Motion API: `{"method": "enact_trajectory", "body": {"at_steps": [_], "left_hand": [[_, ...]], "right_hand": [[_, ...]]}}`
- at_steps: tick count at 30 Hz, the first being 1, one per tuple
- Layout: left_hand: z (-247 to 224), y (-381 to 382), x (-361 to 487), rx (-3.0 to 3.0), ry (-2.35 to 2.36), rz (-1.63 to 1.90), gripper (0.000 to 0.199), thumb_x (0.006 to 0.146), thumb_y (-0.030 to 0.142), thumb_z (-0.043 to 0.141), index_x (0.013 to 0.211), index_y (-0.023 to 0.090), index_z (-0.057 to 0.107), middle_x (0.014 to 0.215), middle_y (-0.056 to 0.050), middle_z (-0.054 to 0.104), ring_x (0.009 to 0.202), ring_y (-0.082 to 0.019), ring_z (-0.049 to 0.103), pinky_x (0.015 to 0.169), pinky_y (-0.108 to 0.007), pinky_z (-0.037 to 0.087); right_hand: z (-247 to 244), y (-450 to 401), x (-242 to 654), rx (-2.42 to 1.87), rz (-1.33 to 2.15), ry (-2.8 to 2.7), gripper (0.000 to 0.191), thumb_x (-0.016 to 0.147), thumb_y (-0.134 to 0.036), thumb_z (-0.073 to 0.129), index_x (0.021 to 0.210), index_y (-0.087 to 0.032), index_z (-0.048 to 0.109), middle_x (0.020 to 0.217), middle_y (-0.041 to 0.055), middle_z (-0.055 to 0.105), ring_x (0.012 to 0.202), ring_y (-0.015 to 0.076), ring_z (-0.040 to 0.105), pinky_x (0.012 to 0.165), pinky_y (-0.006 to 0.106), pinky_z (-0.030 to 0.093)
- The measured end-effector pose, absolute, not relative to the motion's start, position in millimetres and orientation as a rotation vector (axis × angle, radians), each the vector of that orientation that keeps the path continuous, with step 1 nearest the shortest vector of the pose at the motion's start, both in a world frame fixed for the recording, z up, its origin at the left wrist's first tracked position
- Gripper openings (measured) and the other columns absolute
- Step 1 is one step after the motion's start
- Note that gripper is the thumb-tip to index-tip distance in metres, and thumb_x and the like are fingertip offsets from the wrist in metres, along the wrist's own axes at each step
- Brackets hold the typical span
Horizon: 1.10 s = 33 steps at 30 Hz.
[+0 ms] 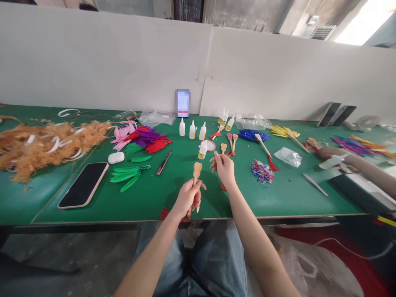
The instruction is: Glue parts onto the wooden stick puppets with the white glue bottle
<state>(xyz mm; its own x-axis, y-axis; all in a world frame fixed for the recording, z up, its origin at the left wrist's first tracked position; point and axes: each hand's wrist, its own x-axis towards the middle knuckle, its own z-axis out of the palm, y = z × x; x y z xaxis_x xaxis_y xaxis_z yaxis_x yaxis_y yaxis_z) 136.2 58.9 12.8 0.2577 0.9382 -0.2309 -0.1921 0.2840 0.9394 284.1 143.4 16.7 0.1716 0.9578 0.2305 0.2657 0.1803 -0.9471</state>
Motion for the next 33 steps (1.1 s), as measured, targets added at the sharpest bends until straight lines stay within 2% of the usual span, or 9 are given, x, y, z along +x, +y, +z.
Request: {"method": "enact_trajectory", "body": {"at_steps": [6,11,14,18,20,23,25,29,33], "left_hand": [[12,59,135,0.958,0.980,0.943,0.028,0.082,0.044,0.051,0.081,0.016,0.051,0.038,0.009,0.043,0.024,-0.005,0.035,0.029,-0.016,0.024],[11,60,136,0.973,0.996,0.939,0.028,0.082,0.043,0.050,0.080,0.016,0.051,0.037,0.009,0.042,0.024,-0.005,0.033,0.029,-0.015,0.023],[11,60,136,0.990,0.993,0.934,0.027,0.082,0.042,0.049,0.081,0.016,0.052,0.037,0.009,0.043,0.024,-0.005,0.034,0.029,-0.015,0.023],[11,60,136,0.988,0.996,0.930,0.027,0.081,0.043,0.050,0.081,0.016,0.051,0.037,0.009,0.042,0.024,-0.005,0.033,0.029,-0.015,0.024],[11,60,135,0.987,0.996,0.931,0.027,0.081,0.043,0.050,0.081,0.016,0.051,0.036,0.009,0.042,0.024,-0.005,0.034,0.029,-0.015,0.024],[11,61,135,0.992,0.988,0.933,0.028,0.081,0.044,0.050,0.081,0.016,0.051,0.037,0.009,0.042,0.024,-0.005,0.034,0.028,-0.015,0.024],[11,61,135,0.988,0.986,0.937,0.028,0.081,0.044,0.050,0.081,0.016,0.051,0.037,0.009,0.042,0.024,-0.005,0.033,0.028,-0.015,0.024],[10,61,135,0.981,0.976,0.946,0.028,0.081,0.044,0.051,0.081,0.016,0.052,0.037,0.009,0.042,0.024,-0.005,0.034,0.028,-0.015,0.024],[9,61,135,0.965,0.945,0.953,0.029,0.081,0.044,0.052,0.080,0.016,0.052,0.037,0.008,0.042,0.024,-0.006,0.033,0.027,-0.015,0.024]], "right_hand": [[18,139,310,-1.322,0.771,-1.150,0.039,0.068,-0.051,0.068,0.078,-0.014,0.063,0.072,0.0104,0.071,0.063,0.0209,0.069,0.047,0.026,0.051],[19,125,369,-1.507,0.534,-1.258,0.047,0.082,-0.053,0.047,0.103,-0.013,0.062,0.065,0.0077,0.068,0.052,0.0187,0.065,0.051,0.030,0.052],[24,118,403,-1.778,0.255,-1.354,0.042,0.085,-0.046,0.045,0.111,-0.016,0.058,0.064,0.0045,0.068,0.054,0.0189,0.064,0.056,0.029,0.050],[30,117,430,-2.282,-0.011,-1.428,0.034,0.080,-0.045,0.054,0.098,-0.019,0.067,0.070,0.0092,0.070,0.074,0.0284,0.066,0.061,0.033,0.045],[32,118,436,-2.432,-0.051,-1.433,0.036,0.081,-0.048,0.052,0.088,-0.019,0.071,0.077,0.0133,0.070,0.075,0.0308,0.065,0.060,0.034,0.044],[31,118,438,-2.499,-0.101,-1.448,0.046,0.087,-0.050,0.042,0.087,-0.016,0.073,0.079,0.0173,0.070,0.075,0.0304,0.065,0.060,0.035,0.044],[30,117,436,-2.506,-0.116,-1.453,0.048,0.089,-0.048,0.038,0.089,-0.015,0.073,0.079,0.0182,0.069,0.074,0.0297,0.065,0.061,0.035,0.044],[33,117,426,-2.382,-0.117,-1.465,0.033,0.086,-0.039,0.047,0.091,-0.018,0.072,0.081,0.0136,0.070,0.073,0.0269,0.064,0.062,0.033,0.044],[43,113,394,-1.924,0.113,-1.564,0.032,0.082,-0.044,0.054,0.087,-0.018,0.071,0.081,0.0090,0.070,0.071,0.0218,0.064,0.066,0.033,0.047]]}}
